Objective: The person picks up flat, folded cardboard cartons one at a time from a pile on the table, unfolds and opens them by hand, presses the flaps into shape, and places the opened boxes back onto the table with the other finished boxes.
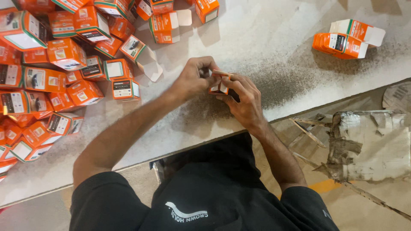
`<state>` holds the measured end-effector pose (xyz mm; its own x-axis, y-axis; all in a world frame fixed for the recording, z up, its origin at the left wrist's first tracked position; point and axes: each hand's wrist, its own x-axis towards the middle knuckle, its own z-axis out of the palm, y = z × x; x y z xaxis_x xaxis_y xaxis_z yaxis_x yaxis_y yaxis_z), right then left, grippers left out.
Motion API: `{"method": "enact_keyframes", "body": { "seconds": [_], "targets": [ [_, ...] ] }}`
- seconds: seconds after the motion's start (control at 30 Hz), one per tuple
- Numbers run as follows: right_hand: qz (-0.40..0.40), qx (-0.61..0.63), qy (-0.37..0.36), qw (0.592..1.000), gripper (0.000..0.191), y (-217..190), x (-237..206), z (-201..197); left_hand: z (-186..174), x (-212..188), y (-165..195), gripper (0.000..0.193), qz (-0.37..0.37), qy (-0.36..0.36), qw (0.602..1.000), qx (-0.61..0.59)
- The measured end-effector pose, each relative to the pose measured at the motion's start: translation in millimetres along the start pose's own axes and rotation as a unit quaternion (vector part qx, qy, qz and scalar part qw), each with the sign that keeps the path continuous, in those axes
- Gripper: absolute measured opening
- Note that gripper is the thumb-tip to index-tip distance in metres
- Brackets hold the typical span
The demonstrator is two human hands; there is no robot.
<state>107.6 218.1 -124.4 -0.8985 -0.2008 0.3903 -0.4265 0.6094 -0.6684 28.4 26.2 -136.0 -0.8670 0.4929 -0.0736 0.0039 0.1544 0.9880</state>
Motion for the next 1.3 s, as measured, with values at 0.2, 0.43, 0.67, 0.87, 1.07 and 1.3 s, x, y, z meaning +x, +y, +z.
{"method": "enact_keyframes", "body": {
  "seconds": [0.2,0.43,0.67,0.87,1.07,1.3],
  "targets": [
    [0.038,0.036,-0.01,0.999,0.046,7,-9,1,-6,-26,7,0.041,0.307,-0.022,0.93,0.2],
    [0.073,0.063,-0.017,0.995,0.057,11,-13,7,-6,-34,1,0.031,0.349,-0.002,0.886,0.305],
    [0.072,0.067,-0.021,0.995,0.057,14,-8,8,-5,-27,-5,0.024,0.36,0.001,0.877,0.318],
    [0.102,0.071,-0.009,0.992,0.057,12,-11,11,-11,-38,-12,0.017,0.387,-0.031,0.837,0.387],
    [0.089,0.064,-0.019,0.994,0.068,5,-18,14,-7,-50,-8,0.025,0.356,-0.032,0.839,0.411],
    [0.047,0.064,-0.009,0.997,0.094,3,-12,10,-99,-47,26,0.042,0.251,0.292,0.71,0.589]
  ]
}}
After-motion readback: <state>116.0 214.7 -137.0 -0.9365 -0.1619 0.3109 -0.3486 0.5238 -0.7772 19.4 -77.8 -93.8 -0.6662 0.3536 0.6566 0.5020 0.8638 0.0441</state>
